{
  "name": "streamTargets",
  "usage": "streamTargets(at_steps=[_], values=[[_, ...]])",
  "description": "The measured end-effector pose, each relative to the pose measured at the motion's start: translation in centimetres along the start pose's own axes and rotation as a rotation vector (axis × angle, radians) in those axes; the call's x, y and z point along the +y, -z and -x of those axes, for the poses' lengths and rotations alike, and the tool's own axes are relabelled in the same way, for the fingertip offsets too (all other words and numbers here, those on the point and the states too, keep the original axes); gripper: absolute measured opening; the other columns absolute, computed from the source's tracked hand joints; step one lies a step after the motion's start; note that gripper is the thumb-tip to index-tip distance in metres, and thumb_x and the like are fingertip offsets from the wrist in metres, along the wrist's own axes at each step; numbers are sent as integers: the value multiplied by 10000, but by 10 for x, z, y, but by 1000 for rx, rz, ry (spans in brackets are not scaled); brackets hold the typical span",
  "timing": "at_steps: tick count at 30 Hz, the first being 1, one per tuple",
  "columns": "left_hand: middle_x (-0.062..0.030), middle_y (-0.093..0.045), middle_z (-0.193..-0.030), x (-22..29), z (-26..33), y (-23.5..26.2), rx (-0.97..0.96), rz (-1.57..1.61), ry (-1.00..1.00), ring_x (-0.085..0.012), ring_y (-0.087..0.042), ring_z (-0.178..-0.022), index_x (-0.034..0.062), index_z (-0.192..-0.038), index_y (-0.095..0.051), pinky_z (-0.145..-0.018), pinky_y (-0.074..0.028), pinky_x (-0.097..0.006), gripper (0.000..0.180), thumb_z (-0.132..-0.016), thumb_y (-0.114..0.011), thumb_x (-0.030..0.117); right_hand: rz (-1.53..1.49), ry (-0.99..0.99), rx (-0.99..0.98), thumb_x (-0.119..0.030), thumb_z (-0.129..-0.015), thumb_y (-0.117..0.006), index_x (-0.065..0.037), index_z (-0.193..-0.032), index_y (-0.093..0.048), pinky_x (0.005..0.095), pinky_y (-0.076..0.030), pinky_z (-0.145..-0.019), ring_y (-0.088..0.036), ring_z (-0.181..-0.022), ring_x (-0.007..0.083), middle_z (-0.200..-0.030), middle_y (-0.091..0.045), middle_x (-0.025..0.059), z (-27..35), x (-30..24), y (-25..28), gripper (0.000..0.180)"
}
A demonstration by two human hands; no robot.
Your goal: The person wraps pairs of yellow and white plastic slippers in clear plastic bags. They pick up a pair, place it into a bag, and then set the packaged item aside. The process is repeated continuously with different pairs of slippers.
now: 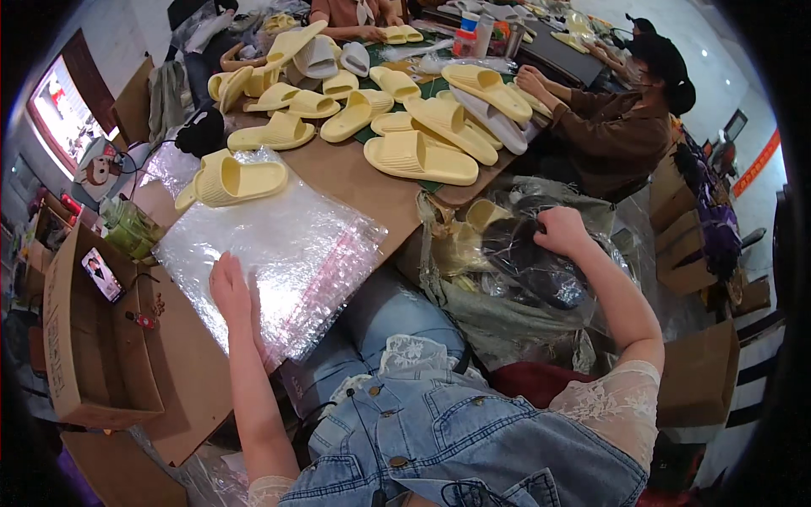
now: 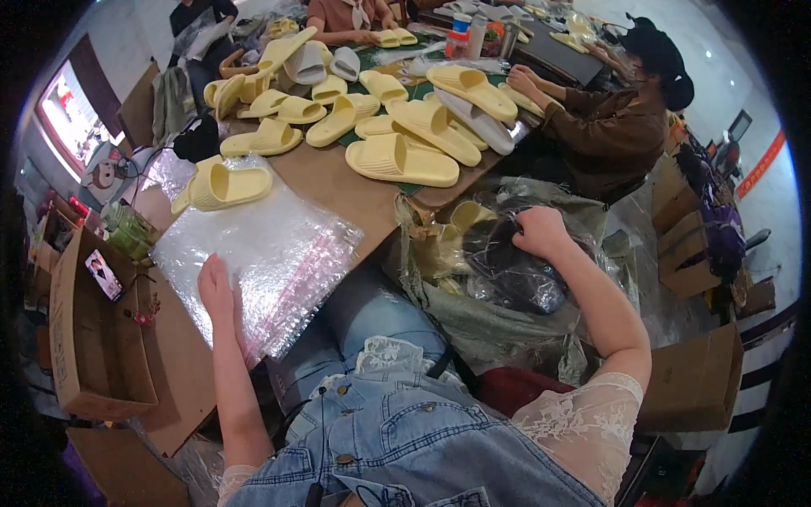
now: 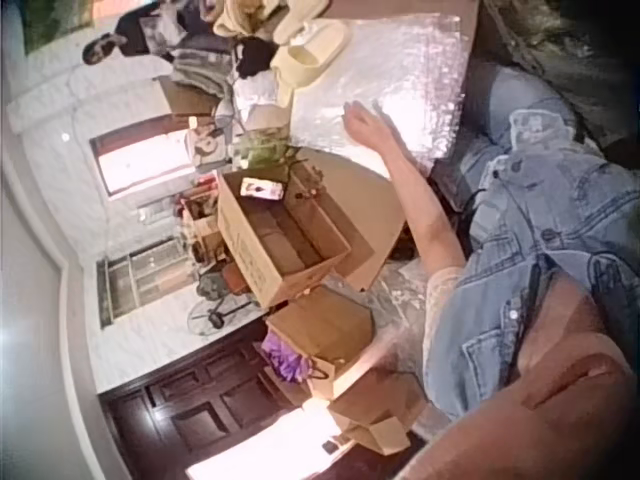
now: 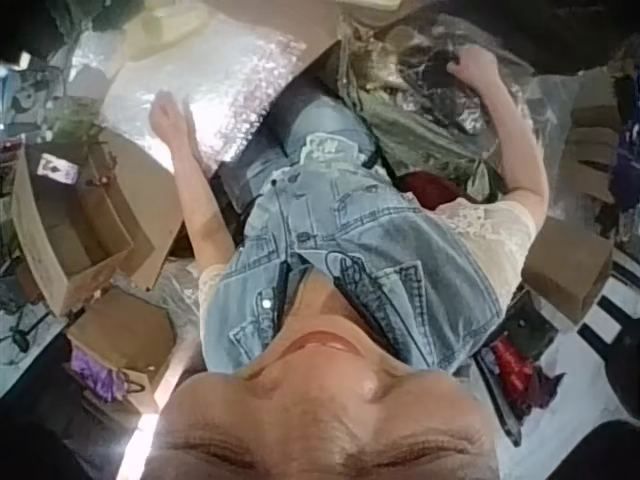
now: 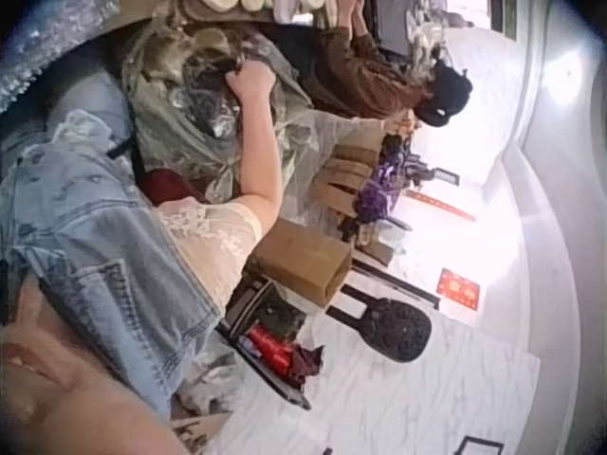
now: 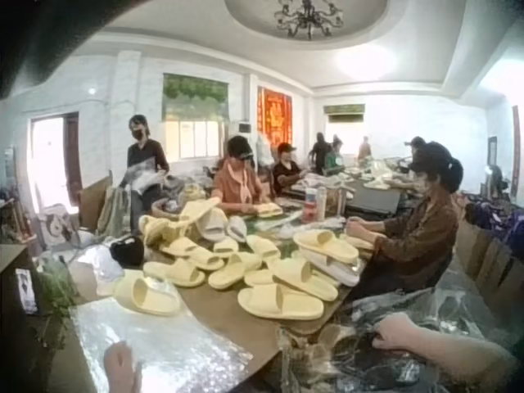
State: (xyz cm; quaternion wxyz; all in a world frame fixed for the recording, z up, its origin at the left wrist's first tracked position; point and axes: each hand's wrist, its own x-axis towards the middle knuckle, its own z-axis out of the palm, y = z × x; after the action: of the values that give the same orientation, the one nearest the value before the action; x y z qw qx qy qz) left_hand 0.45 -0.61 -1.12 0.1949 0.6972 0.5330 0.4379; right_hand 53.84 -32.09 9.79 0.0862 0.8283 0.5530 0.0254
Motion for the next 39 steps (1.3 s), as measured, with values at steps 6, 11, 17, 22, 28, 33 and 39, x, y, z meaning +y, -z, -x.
streamTargets(at_steps=[6, 11, 17, 22, 28, 33, 39], values=[[-194, -635, -1287, -10, -2, -2, 4, -71, -28, -349, -529, -1261, 6, -1230, -660, -1091, -390, -432, 375, -1012, -560, 293, 46, 192, -100, -282, -722, -674, -45, -826, -732, 481, -555, -772, -705, -850, 359, -837, -717, 173, -56, 9, -89, 265], [-182, -637, -1292, -14, -5, -4, -2, -65, -19, -347, -529, -1265, 9, -1219, -664, -1093, -388, -435, 359, -998, -585, 281, 24, 230, -27, -255, -723, -696, -41, -873, -728, 462, -557, -787, -704, -887, 343, -887, -722, 176, -97, -1, -158, 263], [-190, -630, -1301, -16, -2, -1, -12, -99, -28, -353, -525, -1271, 10, -1207, -666, -1095, -386, -437, 345, -985, -598, 266, 15, 360, -203, -274, -732, -694, -64, -890, -727, 491, -555, -767, -697, -872, 370, -866, -716, 175, -90, -5, -145, 265], [-193, -628, -1302, -13, -5, -4, -31, -122, -55, -352, -523, -1275, 14, -1212, -664, -1099, -384, -441, 355, -970, -619, 270, -63, 454, -202, -272, -772, -656, -62, -903, -702, 506, -547, -734, -688, -819, 384, -846, -706, 171, -37, -9, -172, 252], [-181, -624, -1306, -19, -5, -4, -24, -182, -83, -344, -528, -1262, 26, -1222, -659, -1096, -388, -434, 367, -947, -652, 267, -298, 832, -205, -272, -811, -619, -47, -840, -612, 500, -525, -704, -669, -790, 371, -790, -659, 151, 13, -59, -215, 227], [-187, -617, -1314, -14, -2, 3, -18, -190, -71, -349, -525, -1263, 28, -1198, -664, -1096, -386, -437, 347, -933, -665, 252, -274, 678, -297, -274, -809, -619, -76, -914, -672, 516, -534, -710, -680, -836, 392, -861, -694, 186, -35, -100, -256, 230], [-187, -611, -1327, -6, -1, -1, -34, -198, -89, -359, -515, -1273, 30, -1186, -665, -1101, -383, -439, 345, -912, -674, 240, -210, 621, -371, -249, -816, -619, -84, -931, -699, 504, -543, -736, -695, -874, 396, -894, -708, 199, -50, -146, -295, 216]])
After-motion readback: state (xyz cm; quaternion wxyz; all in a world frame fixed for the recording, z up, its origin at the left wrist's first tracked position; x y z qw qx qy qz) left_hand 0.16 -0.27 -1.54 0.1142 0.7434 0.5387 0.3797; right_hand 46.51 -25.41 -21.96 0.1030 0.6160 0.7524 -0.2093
